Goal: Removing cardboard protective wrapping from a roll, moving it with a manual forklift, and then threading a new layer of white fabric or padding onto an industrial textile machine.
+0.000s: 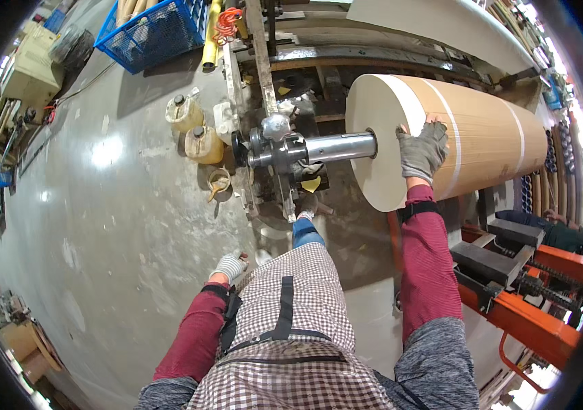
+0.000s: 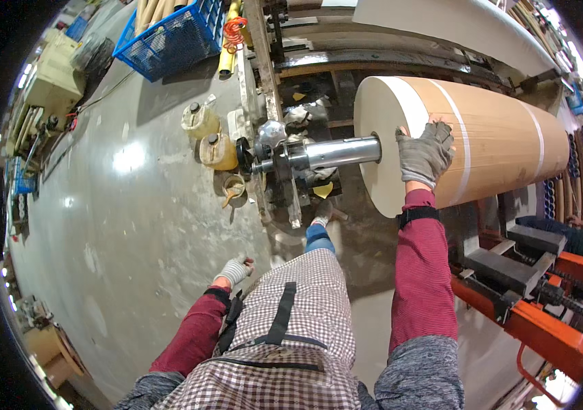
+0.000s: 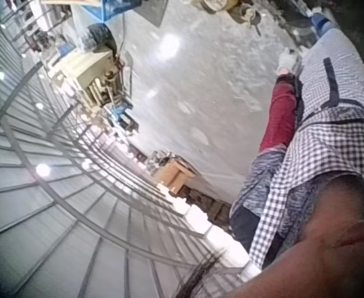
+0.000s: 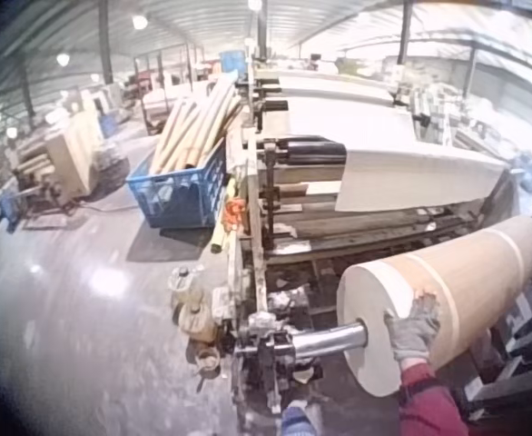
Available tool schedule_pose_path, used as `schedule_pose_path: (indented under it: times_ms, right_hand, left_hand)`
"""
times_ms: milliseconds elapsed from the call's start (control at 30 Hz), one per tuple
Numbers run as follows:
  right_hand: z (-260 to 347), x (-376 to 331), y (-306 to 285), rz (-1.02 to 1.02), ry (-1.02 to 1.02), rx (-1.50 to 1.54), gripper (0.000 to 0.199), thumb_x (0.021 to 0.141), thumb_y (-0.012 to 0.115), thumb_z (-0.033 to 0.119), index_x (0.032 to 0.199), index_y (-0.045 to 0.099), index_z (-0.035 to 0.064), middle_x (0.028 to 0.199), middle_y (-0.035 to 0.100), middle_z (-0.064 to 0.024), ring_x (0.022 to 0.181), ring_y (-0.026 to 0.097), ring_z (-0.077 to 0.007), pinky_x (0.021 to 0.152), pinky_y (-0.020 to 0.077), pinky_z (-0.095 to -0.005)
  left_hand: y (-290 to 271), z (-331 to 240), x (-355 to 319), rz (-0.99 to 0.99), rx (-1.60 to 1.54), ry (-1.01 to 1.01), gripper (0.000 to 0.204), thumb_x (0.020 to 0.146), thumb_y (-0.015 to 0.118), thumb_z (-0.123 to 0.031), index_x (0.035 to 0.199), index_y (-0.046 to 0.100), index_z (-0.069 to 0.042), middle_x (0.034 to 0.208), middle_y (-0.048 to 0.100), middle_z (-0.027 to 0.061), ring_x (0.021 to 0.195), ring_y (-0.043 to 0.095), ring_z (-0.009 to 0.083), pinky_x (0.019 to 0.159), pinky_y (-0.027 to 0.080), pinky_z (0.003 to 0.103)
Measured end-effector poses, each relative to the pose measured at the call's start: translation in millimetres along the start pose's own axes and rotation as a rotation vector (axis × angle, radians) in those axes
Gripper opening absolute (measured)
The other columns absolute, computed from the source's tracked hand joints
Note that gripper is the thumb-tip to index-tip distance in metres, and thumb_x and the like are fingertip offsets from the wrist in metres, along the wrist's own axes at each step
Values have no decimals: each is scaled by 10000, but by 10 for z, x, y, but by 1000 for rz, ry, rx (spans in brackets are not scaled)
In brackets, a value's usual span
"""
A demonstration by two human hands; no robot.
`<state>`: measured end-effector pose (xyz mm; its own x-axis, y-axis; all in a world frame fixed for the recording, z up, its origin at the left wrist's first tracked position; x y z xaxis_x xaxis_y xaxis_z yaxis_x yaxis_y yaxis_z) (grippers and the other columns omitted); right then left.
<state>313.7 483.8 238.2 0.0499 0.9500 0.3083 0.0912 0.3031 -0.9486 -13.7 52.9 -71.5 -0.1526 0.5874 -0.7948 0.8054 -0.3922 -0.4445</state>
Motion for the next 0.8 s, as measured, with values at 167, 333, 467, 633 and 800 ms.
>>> schedule_pose_path:
  times_ms: [167, 333, 467, 633, 800]
  right_hand:
    - [-195, 113, 1, -57, -5, -43, 796, 705, 490, 605, 1298, 340, 95, 1358, 302, -123, 1249, 265, -301, 991, 220, -455]
    - [-53, 148, -30, -78, 5, 6, 795, 700, 493, 600, 1295, 343, 94, 1355, 303, -136, 1260, 250, -302, 984, 217, -490]
    - [-17, 130, -14, -99, -13, 23, 797, 697, 502, 590, 1296, 340, 90, 1350, 312, -136, 1257, 256, -305, 985, 217, -490]
    - [-23, 108, -216, -171, -91, 56, 692, 681, 595, 480, 1224, 416, 90, 1280, 373, -177, 1206, 313, -334, 977, 269, -445]
    - [-4, 69, -273, -54, -54, 66, 620, 683, 638, 400, 1171, 460, 61, 1227, 412, -190, 1153, 364, -328, 954, 311, -415]
  left_hand:
    - [181, -425, -77, 37, -54, -34, 346, 715, 559, -222, 1023, 569, -65, 893, 612, 195, 818, 602, 315, 732, 468, 366]
    - [148, -486, 97, -85, -44, 47, 318, 719, 568, -198, 994, 582, -39, 814, 619, 182, 750, 612, 268, 673, 476, 337]
    - [245, -539, 188, -174, -32, 100, 304, 728, 548, -212, 977, 587, -41, 851, 611, 196, 781, 598, 320, 683, 475, 357]
    - [603, -605, 29, -161, -34, 167, 287, 727, 556, -244, 939, 591, -53, 857, 605, 197, 802, 592, 329, 698, 471, 387]
    - [898, -777, -79, 4, -78, 170, 403, 762, 540, -303, 1090, 497, -72, 1039, 570, 168, 974, 538, 316, 830, 422, 391]
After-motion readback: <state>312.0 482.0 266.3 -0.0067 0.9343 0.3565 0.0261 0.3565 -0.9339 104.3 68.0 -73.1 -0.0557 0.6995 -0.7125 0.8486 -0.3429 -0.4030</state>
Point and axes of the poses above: each hand's wrist, its own x-axis towards the middle knuckle, its own y-axis out of the palm, z = x × y, the point moved 9 cm from there along x, towards the middle knuckle
